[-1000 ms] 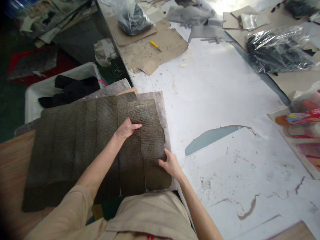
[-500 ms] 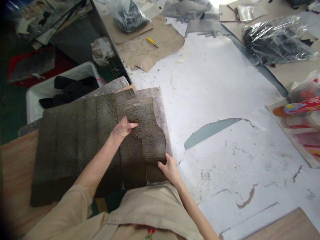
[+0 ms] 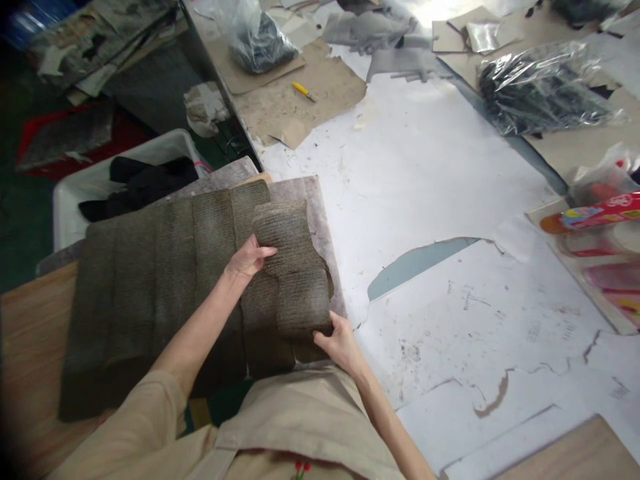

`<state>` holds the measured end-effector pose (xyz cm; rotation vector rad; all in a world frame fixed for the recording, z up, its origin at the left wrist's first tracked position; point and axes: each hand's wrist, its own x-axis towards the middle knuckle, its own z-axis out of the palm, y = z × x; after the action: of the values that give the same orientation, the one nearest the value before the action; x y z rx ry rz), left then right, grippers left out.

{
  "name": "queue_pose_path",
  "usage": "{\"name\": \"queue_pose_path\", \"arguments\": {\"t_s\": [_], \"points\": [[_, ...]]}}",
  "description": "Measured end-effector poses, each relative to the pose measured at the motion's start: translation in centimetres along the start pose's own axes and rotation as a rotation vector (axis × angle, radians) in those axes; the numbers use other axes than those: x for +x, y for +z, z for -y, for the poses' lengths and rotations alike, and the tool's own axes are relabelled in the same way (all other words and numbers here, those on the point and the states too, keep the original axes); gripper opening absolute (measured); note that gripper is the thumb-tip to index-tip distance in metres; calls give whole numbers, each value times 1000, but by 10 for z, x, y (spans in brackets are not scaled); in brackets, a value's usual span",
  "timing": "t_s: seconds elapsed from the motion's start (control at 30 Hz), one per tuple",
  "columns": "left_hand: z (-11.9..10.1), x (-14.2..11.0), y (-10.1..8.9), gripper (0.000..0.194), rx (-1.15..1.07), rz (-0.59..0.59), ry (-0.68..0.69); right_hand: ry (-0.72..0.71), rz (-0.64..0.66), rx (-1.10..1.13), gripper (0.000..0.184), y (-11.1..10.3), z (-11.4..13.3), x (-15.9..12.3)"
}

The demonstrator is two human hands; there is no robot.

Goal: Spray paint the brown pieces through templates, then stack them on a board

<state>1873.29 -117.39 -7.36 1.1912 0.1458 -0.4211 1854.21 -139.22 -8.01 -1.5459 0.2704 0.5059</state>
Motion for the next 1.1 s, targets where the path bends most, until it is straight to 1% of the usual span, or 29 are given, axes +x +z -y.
{"name": "queue_pose_path", "arguments": {"t_s": [0.1,0.23,0.33,0.4,0.47,0.53,0.6,0.63,0.73,0.8,0.87,0.93,1.03,1.07,1.1], "points": [[-1,-1,1,54,-2,2,-6,10,38,42,7,1,11,-4],[1,-2,1,54,-15,-10,-11,15,17,66,12,-5,18,0],[4,-1,1,54,-20,-14,-5,4,71,4,17,-17,14,5],[6,0,1,55,-29,-8,-4,-12,118,-44,24,-25,9,7],[8,1,0,60,-42,-6,10,-20,140,-60,31,-31,3,9],[9,3,0,66,-46,-6,20,-16,142,-54,32,-37,-3,10],[8,4,0,71,-42,-10,20,-8,107,-79,31,-41,-9,12],[8,4,0,72,-39,-11,16,-3,66,-116,32,-43,-11,14],[7,5,1,76,-28,-14,10,-28,-159,-282,42,-47,-10,30],[7,5,1,77,-20,-12,12,-118,-260,-353,49,-47,-4,48],[8,5,2,77,-12,-7,18,-241,-272,-384,50,-44,4,68],[7,5,2,77,-5,6,23,-327,-251,-406,44,-40,9,84],[5,3,2,77,1,27,26,-361,-253,-408,21,-34,10,96],[4,3,2,77,2,32,24,-359,-260,-399,16,-33,9,96],[3,2,2,76,4,35,23,-356,-272,-388,15,-32,8,96]]}}
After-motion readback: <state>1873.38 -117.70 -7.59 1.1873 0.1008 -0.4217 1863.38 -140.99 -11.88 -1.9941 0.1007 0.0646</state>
